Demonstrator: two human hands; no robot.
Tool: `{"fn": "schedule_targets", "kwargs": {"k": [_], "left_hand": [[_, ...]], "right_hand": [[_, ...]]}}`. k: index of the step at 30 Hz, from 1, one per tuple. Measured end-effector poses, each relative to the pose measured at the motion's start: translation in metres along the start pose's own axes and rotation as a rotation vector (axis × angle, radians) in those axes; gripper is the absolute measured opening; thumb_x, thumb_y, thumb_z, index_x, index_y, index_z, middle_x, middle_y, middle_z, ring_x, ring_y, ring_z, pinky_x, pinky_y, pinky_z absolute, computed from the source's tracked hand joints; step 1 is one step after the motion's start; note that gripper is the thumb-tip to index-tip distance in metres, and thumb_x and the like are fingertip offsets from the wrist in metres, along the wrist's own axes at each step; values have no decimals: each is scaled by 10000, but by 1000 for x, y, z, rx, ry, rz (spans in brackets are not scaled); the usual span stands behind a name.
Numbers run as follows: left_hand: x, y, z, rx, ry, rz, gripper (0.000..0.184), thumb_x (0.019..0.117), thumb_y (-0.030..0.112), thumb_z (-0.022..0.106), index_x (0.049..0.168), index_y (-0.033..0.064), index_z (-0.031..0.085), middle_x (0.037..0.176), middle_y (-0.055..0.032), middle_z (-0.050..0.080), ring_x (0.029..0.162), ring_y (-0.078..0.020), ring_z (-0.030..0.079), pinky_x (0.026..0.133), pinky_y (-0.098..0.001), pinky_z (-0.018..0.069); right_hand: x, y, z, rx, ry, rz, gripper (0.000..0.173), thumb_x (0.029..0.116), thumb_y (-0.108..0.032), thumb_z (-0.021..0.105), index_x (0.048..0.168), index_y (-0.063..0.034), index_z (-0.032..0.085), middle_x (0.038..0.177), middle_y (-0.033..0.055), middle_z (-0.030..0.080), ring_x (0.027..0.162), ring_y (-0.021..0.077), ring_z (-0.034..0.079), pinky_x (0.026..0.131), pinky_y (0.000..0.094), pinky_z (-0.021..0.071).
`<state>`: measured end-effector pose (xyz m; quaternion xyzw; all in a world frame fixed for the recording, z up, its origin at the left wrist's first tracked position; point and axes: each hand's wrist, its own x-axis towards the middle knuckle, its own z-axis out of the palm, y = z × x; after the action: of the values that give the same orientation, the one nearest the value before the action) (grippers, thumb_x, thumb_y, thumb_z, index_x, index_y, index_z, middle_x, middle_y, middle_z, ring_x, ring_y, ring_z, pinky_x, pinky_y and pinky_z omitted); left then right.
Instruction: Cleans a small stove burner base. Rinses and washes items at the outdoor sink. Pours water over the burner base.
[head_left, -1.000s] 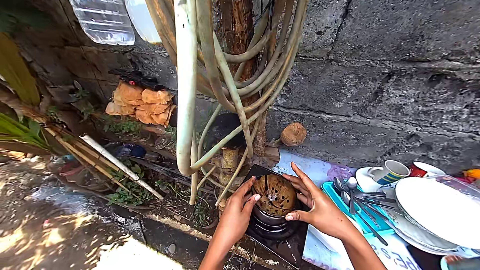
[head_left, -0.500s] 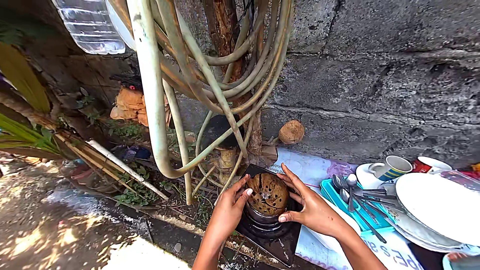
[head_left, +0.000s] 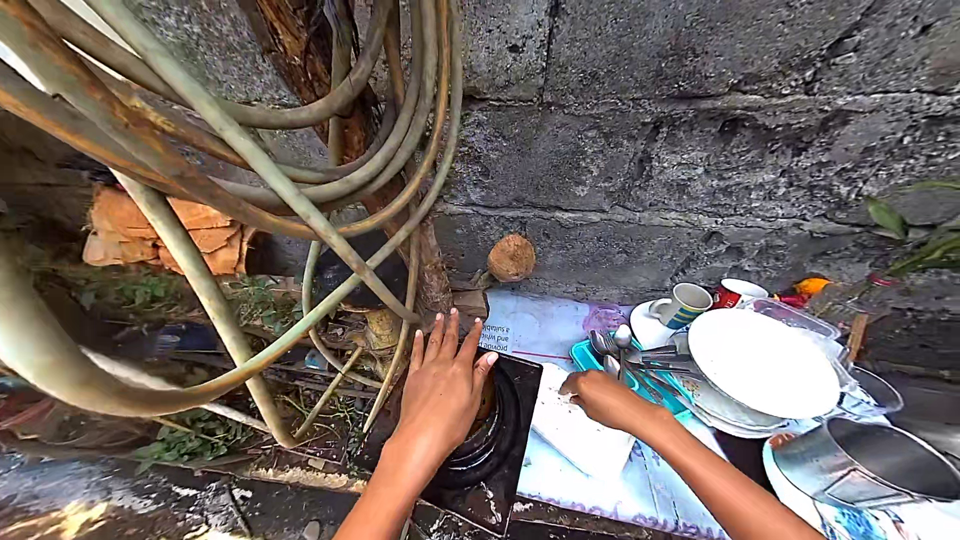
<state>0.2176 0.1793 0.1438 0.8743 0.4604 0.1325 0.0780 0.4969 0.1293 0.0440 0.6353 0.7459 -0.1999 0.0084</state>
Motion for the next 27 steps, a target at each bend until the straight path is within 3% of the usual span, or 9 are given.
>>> {"fn": "schedule_targets", "kwargs": {"k": [3, 5, 10, 14, 18, 21, 23, 25, 27], "left_hand": [[5, -1, 13, 56, -22, -34, 625, 1088, 544, 244, 1573, 198, 431, 1676, -130, 276, 1566, -344, 191, 1250, -609, 83], [5, -4, 22, 73, -1, -34, 623, 1085, 549, 249, 1563, 203, 449, 1669, -121, 297, 1556, -335, 232, 1249, -606, 119], [1, -5, 30, 125, 45, -26, 644, 1077, 571, 216, 1582, 227, 417, 1662, -101, 322, 1545, -320, 270, 1244, -600, 161], [2, -5, 31, 136, 55, -16, 643, 1080, 559, 211, 1570, 211, 440, 1649, -107, 349, 1533, -334, 297, 1234, -610, 182], [3, -4, 30, 151, 27, -29, 632, 1082, 562, 216, 1579, 229, 422, 1656, -89, 338, 1544, -312, 276, 1243, -589, 175], [3, -5, 28, 144, 24, -23, 622, 1085, 553, 228, 1575, 226, 430, 1651, -92, 348, 1542, -307, 282, 1244, -582, 178], [4, -5, 27, 134, 12, -24, 617, 1087, 548, 230, 1576, 227, 427, 1651, -90, 349, 1543, -305, 278, 1246, -578, 172], [4, -5, 27, 121, 12, -24, 614, 1087, 547, 239, 1571, 225, 435, 1648, -90, 355, 1541, -306, 283, 1247, -581, 172], [4, -5, 27, 115, 12, -22, 613, 1088, 543, 243, 1566, 217, 445, 1646, -95, 357, 1540, -310, 285, 1246, -585, 169]], "right_hand": [[14, -8, 22, -120, -64, -13, 452, 943, 114, 518, 1377, 16, 596, 1443, 238, 557, 1332, 441, 537, 1035, 609, 478], [18, -14, 32, -169, -48, -16, 430, 988, 97, 457, 1393, 20, 576, 1418, 249, 567, 1321, 444, 544, 988, 596, 512], [22, -14, 45, -93, -38, 23, 299, 995, 32, 519, 1257, 47, 662, 1308, 279, 601, 1236, 459, 577, 971, 574, 516], [21, -12, 49, -79, -12, -13, 263, 998, 51, 480, 1175, 80, 672, 1243, 287, 628, 1181, 460, 609, 967, 561, 513], [17, -17, 47, -58, -45, 35, 261, 1002, 49, 463, 1161, 93, 665, 1236, 298, 623, 1184, 470, 604, 973, 567, 504], [11, -5, 38, 189, 19, 108, 238, 992, -78, 591, 1161, 31, 718, 1197, 266, 675, 1157, 442, 635, 1010, 604, 473], [-1, 5, 26, 478, 160, 177, 233, 995, -185, 661, 1129, -20, 757, 1109, 180, 740, 1054, 312, 703, 994, 517, 515], [-18, 9, 16, 839, 335, 235, 224, 993, -231, 690, 1058, -29, 759, 980, 85, 751, 868, 150, 728, 861, 350, 599], [-32, -1, 6, 1213, 483, 223, 119, 974, -118, 696, 1006, -9, 732, 907, 50, 740, 762, 103, 714, 726, 275, 614]]}}
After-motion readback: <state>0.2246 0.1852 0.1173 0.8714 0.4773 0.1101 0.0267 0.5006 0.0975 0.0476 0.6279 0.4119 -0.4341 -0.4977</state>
